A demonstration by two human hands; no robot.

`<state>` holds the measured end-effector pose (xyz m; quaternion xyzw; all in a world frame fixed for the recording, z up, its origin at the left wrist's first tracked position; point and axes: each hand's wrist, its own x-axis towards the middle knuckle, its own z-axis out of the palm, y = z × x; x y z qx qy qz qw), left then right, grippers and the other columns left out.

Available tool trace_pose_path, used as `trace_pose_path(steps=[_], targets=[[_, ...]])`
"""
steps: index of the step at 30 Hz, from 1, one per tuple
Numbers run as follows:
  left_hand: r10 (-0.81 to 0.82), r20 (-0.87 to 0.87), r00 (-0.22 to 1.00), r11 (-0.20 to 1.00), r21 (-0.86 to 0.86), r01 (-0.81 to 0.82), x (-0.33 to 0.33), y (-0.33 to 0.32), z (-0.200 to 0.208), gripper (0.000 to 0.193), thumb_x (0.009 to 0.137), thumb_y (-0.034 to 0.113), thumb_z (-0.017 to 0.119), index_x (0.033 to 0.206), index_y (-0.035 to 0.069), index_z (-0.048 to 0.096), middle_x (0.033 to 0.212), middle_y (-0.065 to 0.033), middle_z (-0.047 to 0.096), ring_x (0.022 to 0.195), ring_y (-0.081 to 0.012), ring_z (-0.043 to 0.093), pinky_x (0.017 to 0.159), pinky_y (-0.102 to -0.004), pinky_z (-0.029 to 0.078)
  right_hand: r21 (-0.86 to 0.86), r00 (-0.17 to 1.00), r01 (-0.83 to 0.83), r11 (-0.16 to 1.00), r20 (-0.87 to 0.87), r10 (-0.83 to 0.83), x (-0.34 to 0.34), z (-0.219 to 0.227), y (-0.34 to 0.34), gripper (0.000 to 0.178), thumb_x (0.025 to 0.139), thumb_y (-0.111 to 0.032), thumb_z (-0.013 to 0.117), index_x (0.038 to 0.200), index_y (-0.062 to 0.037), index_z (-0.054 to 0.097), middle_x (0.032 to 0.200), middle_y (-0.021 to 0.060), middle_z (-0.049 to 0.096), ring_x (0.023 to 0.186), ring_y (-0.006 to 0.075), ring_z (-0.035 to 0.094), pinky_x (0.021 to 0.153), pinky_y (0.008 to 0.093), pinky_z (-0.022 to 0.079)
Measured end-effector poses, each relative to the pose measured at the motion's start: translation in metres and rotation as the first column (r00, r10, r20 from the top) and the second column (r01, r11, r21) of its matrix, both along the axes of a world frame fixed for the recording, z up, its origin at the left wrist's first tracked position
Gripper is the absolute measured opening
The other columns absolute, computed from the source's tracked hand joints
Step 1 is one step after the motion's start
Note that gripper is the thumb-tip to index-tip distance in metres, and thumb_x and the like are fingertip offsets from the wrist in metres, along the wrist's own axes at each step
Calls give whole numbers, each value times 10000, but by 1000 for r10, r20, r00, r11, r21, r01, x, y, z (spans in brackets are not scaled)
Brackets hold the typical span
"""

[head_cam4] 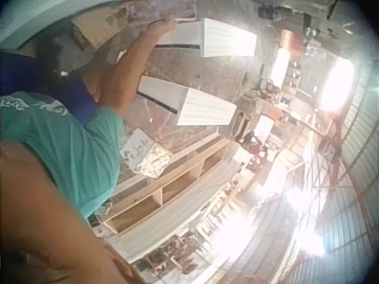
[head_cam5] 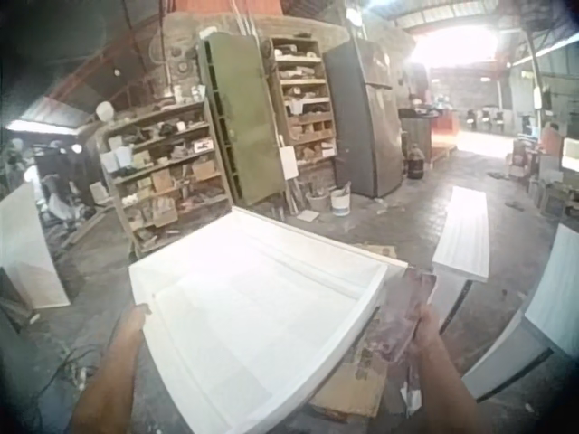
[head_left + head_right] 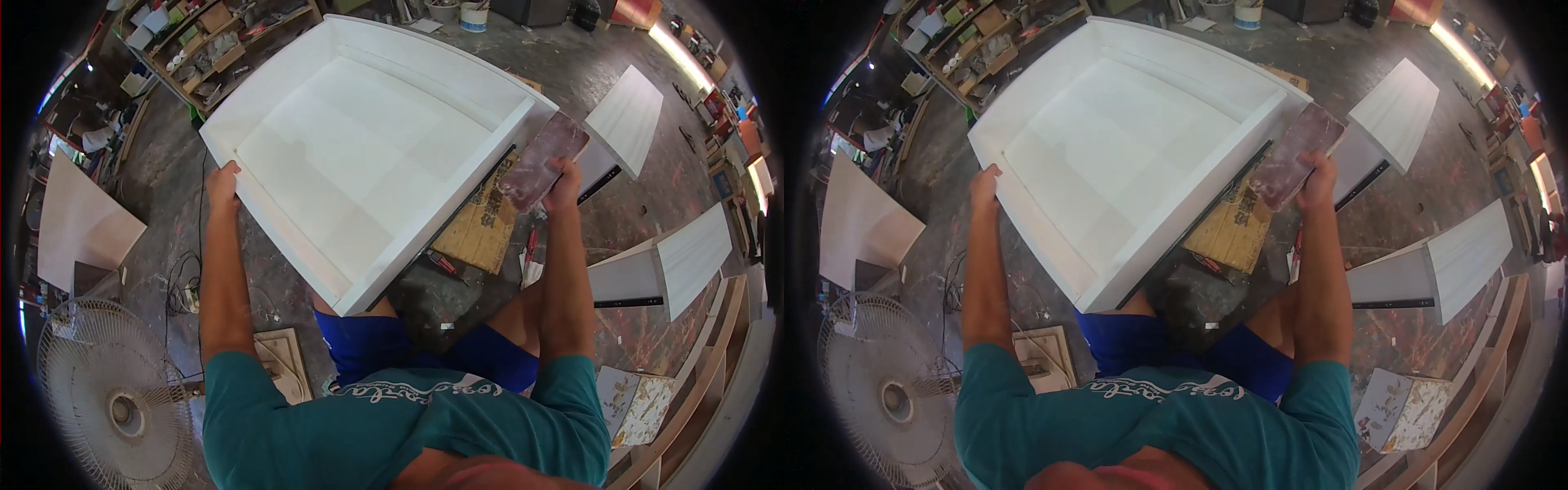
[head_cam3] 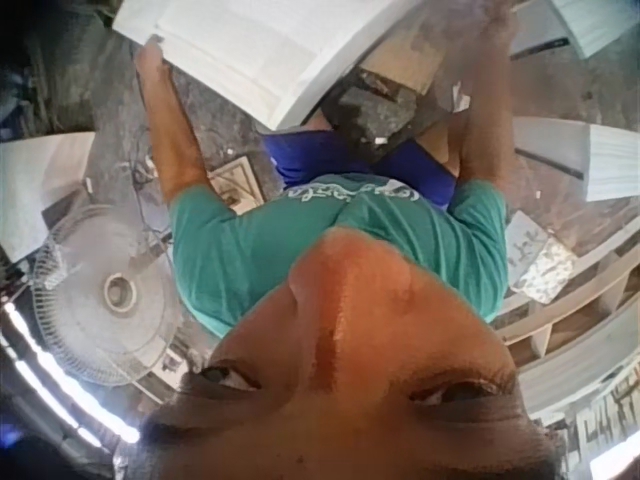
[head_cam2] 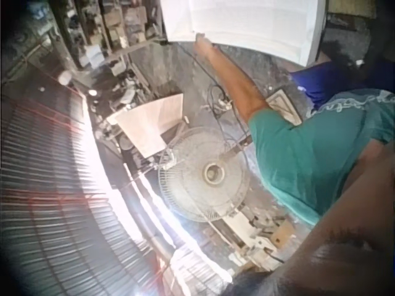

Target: The person sands the inner edges of a white drawer using a sanding block, wipes the surfaces with a cloth and liquid from a bottle, and trims excess material from the edges using a utility knife.

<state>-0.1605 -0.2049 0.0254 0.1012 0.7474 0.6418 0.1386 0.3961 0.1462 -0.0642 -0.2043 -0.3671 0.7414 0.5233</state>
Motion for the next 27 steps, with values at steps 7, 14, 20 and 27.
trace_pose_path(steps=[7,14,20,27], targets=[[17,-303,953,995,96,13,-5,24,65,359,799,6,644,1135,-121,631,985,-138,685,848,-244,670,770,-359,534,39,946,40,998,-322,-26,-22,18,-21,702,780,-139,536,1459,14,446,1339,238,596,1304,428,555,1111,543,461],[69,-552,831,949,294,117,-5,91,131,491,851,-5,659,1336,-65,604,1158,-133,693,977,-239,681,847,-350,535,-48,963,-74,996,-262,59,-17,-3,19,671,835,-156,531,1469,35,415,1407,217,548,1259,425,587,1099,582,465],[28,-679,734,956,232,178,-20,118,171,514,867,11,696,1364,-64,591,1224,-116,671,1019,-193,657,862,-310,524,0,995,80,997,60,-80,0,19,-40,588,918,-171,585,1460,-3,433,1414,212,552,1220,386,615,1030,547,539],[-57,-651,757,892,307,332,-32,122,171,531,891,-1,666,1405,-48,544,1206,-104,668,1017,-205,659,882,-318,526,411,865,307,858,255,-432,-23,6,-117,846,860,22,637,1527,-31,118,1499,189,416,1291,320,553,1034,457,519]])
